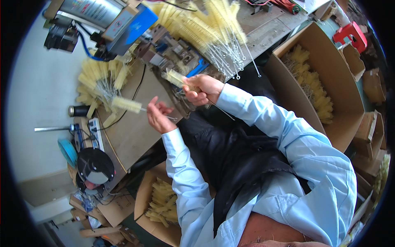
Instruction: Using a mechanical assembly machine to bundle and secure yellow bristles onto wire frames to manufacture cleaning brushes.
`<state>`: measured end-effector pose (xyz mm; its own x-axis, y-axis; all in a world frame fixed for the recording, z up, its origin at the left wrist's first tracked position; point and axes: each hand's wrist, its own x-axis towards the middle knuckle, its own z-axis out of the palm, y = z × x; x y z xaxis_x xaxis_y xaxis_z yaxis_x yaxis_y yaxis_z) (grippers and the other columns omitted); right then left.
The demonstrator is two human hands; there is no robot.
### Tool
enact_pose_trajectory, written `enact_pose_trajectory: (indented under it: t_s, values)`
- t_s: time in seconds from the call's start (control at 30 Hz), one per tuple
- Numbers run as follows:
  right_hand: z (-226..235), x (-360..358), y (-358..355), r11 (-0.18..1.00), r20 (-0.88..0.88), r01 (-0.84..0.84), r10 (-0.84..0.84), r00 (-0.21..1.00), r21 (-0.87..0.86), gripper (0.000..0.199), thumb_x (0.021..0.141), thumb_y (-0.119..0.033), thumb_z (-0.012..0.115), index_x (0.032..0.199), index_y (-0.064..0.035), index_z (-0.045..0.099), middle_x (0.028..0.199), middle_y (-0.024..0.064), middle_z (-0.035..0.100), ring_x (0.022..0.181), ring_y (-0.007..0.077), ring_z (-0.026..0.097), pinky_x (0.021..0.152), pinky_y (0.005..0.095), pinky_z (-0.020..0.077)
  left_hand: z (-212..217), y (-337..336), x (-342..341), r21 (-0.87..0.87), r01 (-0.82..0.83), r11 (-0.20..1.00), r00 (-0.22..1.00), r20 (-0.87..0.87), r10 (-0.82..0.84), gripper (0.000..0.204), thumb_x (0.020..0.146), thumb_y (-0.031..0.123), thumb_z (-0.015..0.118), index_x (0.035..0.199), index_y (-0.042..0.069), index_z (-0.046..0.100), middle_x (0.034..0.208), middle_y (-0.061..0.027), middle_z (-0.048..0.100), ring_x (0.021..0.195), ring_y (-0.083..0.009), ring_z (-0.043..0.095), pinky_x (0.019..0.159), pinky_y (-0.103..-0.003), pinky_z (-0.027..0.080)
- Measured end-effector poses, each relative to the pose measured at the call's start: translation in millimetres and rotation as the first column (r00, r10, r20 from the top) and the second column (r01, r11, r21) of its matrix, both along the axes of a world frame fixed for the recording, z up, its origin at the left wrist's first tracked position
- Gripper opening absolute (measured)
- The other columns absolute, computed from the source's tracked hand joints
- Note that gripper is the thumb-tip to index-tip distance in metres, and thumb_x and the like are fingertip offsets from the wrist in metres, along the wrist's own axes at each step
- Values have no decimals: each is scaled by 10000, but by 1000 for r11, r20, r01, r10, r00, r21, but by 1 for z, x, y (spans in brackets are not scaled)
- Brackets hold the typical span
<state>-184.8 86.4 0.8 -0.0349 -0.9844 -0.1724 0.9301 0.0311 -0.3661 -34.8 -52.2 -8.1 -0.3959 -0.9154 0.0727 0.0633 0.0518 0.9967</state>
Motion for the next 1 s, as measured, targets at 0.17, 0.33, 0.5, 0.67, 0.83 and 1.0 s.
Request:
enact_pose_trajectory:
  t_s: [0.17, 0.33, 0.5, 0.67, 0.83, 1.0]
  values:
    - [-6, 32, 17, 984, -18, -175, 175, 984, 8, 402, 1077, -382, 325, 877, -86, 509, 596, -9, 444, 386, 37, 290, 336, 206, 269, 30, 35, -9, 50, 315, 948, 931, -210, -298, 433, 1033, 327, 510, 1297, -8, 584, 964, -93, 672, 562, -57, 419, 547, -215, 427]
    - [1, 40, 24, 965, 88, -259, 261, 961, -26, 444, 1085, -359, 286, 923, -33, 541, 593, -11, 453, 378, 45, 307, 327, 209, 289, 32, 42, 4, 122, 433, 893, 889, -220, -401, 333, 1016, 222, 549, 1263, 8, 609, 968, -92, 709, 520, -20, 397, 459, -173, 329]
    - [17, 61, 30, 983, -533, 122, -32, 845, 134, 383, 1016, -349, 523, 1017, 31, 578, 655, 38, 561, 401, 68, 421, 337, 232, 323, 16, 45, 4, 130, 247, 960, 967, -101, -235, 263, 1005, 158, 576, 1210, 0, 621, 870, -61, 699, 504, -20, 431, 423, -179, 329]
    - [-4, 57, 27, 916, -933, 365, -267, 242, -168, 325, 923, -310, 693, 935, 12, 654, 660, 50, 614, 500, 93, 524, 409, 261, 399, 24, 53, -8, 80, 241, 967, 968, -89, -234, 284, 1007, 163, 581, 1226, -18, 595, 869, -60, 684, 591, -47, 526, 454, -190, 446]
    - [11, 30, 29, 877, -720, 433, -163, 675, 207, 321, 991, -328, 588, 890, -25, 619, 597, -15, 485, 450, 69, 432, 377, 240, 317, 31, 38, -9, 40, 159, 986, 986, -51, -157, 261, 992, 172, 599, 1190, 1, 597, 939, -96, 701, 577, -57, 538, 431, -198, 477]
    - [21, -18, 21, 842, -672, 504, -261, 693, 192, 315, 999, -307, 564, 882, -15, 588, 600, -16, 465, 416, 67, 387, 358, 243, 309, 1, -8, -1, -19, -14, 1000, 1000, -25, 13, 270, 1031, 253, 518, 1131, 18, 606, 793, -71, 652, 511, -48, 480, 429, -210, 443]
